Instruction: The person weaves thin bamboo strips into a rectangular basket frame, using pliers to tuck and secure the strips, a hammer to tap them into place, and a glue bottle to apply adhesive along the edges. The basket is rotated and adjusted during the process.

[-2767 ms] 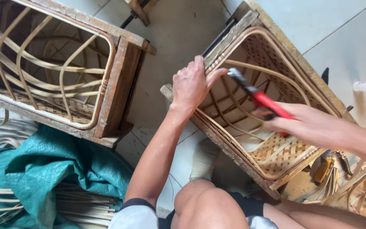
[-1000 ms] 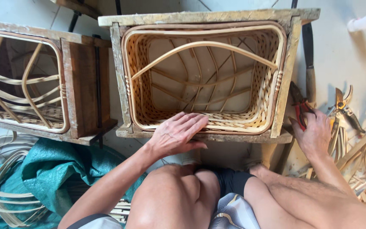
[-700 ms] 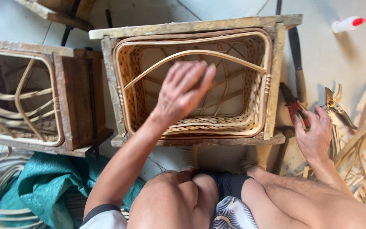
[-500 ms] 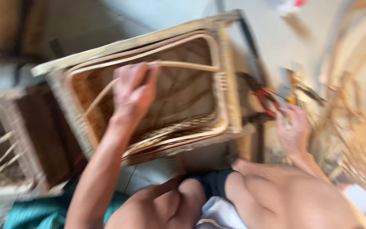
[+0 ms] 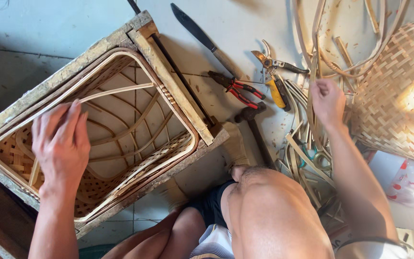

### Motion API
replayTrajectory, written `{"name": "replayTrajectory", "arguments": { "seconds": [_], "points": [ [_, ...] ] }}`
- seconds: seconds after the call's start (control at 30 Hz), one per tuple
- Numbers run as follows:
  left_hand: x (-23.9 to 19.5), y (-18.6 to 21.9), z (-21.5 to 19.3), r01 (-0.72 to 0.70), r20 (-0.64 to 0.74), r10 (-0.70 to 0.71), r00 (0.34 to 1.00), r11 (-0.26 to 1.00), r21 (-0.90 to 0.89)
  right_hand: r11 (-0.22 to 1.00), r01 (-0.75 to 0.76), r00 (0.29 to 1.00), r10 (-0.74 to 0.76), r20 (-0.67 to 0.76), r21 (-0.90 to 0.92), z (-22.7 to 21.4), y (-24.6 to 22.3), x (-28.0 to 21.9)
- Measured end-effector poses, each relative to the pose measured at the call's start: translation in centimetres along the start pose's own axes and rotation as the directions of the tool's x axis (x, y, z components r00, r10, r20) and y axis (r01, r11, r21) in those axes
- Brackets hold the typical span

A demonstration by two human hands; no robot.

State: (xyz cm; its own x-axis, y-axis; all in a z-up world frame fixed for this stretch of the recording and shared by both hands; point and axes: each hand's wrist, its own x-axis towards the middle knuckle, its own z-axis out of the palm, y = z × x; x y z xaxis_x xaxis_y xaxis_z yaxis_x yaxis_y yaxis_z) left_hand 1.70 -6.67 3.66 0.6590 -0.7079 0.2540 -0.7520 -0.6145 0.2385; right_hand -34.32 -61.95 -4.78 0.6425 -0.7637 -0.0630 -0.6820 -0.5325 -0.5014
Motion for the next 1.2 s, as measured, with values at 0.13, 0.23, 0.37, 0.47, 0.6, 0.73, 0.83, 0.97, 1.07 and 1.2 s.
{"name": "replayTrajectory", "arguments": {
  "seconds": [0.13, 0.23, 0.37, 0.47, 0.6, 0.73, 0.83, 0.97, 1.07, 1.2],
  "points": [
    [-5.1, 0.8, -4.2, 0.205, -0.12, -0.196, 0.973, 0.976, 0.073, 0.976, 0.039, 0.995, -0.018, 0.096, -0.214, 0.4, 4.6, 3.5],
    [-10.1, 0.5, -6.1, 0.439, -0.241, -0.4, 0.884, 0.888, 0.136, 0.879, 0.215, 0.968, -0.133, 0.214, -0.426, 1.5, 5.9, 4.0],
    [-15.2, 1.0, -6.0, 0.785, 0.057, -0.912, 0.407, 0.317, -0.531, 0.986, 0.165, 0.947, -0.157, 0.279, -0.006, 1.4, -0.4, 4.1],
    [-16.8, 2.5, -3.9, 0.788, 0.008, -0.915, 0.404, 0.344, -0.511, 0.933, 0.253, 0.82, -0.347, 0.455, 0.255, -2.3, -13.5, -0.1],
    [-16.4, 2.4, -4.1, 0.857, -0.063, -0.926, 0.373, 0.37, -0.359, 0.289, 0.848, -0.089, -0.75, 0.655, 0.445, -8.9, -35.4, -9.5],
    [-14.1, 0.9, -4.4, 0.849, -0.056, -0.912, 0.407, 0.4, -0.346, 0.132, 0.867, -0.164, -0.834, 0.526, 0.48, -5.7, -49.9, -8.0],
    [-12.1, -0.6, -3.9, 0.813, -0.06, -0.881, 0.47, 0.459, -0.358, 0.275, 0.855, 0.058, -0.893, 0.446, 0.44, -0.2, -54.3, -2.8],
    [-11.1, -1.1, -3.2, 0.712, -0.141, -0.821, 0.553, 0.554, -0.432, 0.348, 0.695, 0.032, -0.89, 0.456, 0.63, 8.6, -57.2, -1.5],
    [-11.3, -1.2, -2.7, 0.777, -0.176, -0.858, 0.482, 0.512, -0.367, 0.377, 0.47, -0.022, -0.899, 0.438, 0.798, 13.4, -58.1, -2.6],
    [-11.2, -1.0, -2.4, 0.778, -0.219, -0.817, 0.533, 0.575, -0.252, 0.181, 0.45, -0.145, -0.951, 0.272, 0.874, 16.8, -58.3, -3.0]
  ]
}}
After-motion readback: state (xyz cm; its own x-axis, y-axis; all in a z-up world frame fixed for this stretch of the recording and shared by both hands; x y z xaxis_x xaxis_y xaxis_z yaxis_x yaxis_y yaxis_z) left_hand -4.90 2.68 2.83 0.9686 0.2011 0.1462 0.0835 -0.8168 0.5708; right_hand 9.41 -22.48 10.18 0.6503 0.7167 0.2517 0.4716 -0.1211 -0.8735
